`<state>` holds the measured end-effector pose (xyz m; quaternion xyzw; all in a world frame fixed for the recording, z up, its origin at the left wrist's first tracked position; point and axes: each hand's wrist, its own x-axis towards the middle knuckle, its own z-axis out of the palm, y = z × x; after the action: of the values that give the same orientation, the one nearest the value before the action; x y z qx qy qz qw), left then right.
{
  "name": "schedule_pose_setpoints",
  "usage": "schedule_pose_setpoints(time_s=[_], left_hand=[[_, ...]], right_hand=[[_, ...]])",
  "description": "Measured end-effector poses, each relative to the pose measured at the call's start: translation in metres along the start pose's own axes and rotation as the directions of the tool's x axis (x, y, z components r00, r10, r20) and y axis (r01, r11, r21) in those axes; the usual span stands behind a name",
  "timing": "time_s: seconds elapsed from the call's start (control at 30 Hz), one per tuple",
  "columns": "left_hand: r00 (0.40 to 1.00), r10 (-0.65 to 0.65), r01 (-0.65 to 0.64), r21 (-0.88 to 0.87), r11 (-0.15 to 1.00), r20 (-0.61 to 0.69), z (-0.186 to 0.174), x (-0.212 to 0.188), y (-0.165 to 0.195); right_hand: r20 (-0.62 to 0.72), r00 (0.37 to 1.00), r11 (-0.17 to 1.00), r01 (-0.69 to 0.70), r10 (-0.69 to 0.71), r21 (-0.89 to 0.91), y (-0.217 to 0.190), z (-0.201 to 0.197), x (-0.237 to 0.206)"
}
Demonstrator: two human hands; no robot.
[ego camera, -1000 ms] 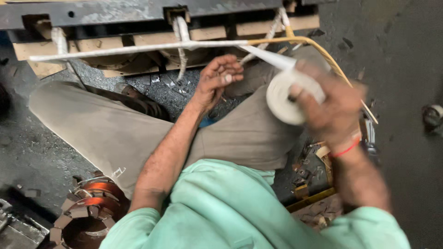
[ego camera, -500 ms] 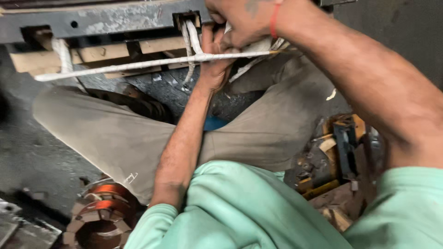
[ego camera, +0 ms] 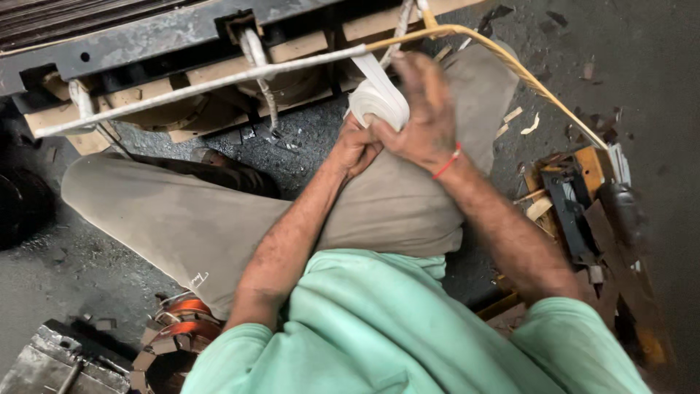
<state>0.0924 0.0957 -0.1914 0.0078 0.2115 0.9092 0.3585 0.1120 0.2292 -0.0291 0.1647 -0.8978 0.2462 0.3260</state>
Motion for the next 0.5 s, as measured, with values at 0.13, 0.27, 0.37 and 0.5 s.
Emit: schedule_pose_setpoints(time_s=[0.13, 0.27, 0.37, 0.5], left_hand=[[0.993, -0.081, 0.067, 0.158, 0.985, 0.086, -0.006, -0.015, -0.012], [0.955, -0.157, 0.026, 0.454, 0.891, 0.253, -0.004, -0.027, 0.002], [0.975, -0.02, -0.029, 0.215, 0.976, 0.222, 0.003, -0.029, 0.026], [0.984, 0.164, -0.175, 0.227, 0.958, 0.068, 0.013, -0.018, 0.056]], right_hand=[[0.14, 0.98, 0.937, -0.181, 0.145, 0.299, -0.001, -0.005, -0.031], [0.281, 0.91, 0.841, -0.397, 0.306, 0.368, -0.016, -0.061, -0.046], [0.392, 0.845, 0.821, -0.49, 0.364, 0.292, -0.024, -0.102, -0.022], [0.426, 0.899, 0.973, -0.178, 0.1, 0.148, -0.006, -0.118, 0.07]])
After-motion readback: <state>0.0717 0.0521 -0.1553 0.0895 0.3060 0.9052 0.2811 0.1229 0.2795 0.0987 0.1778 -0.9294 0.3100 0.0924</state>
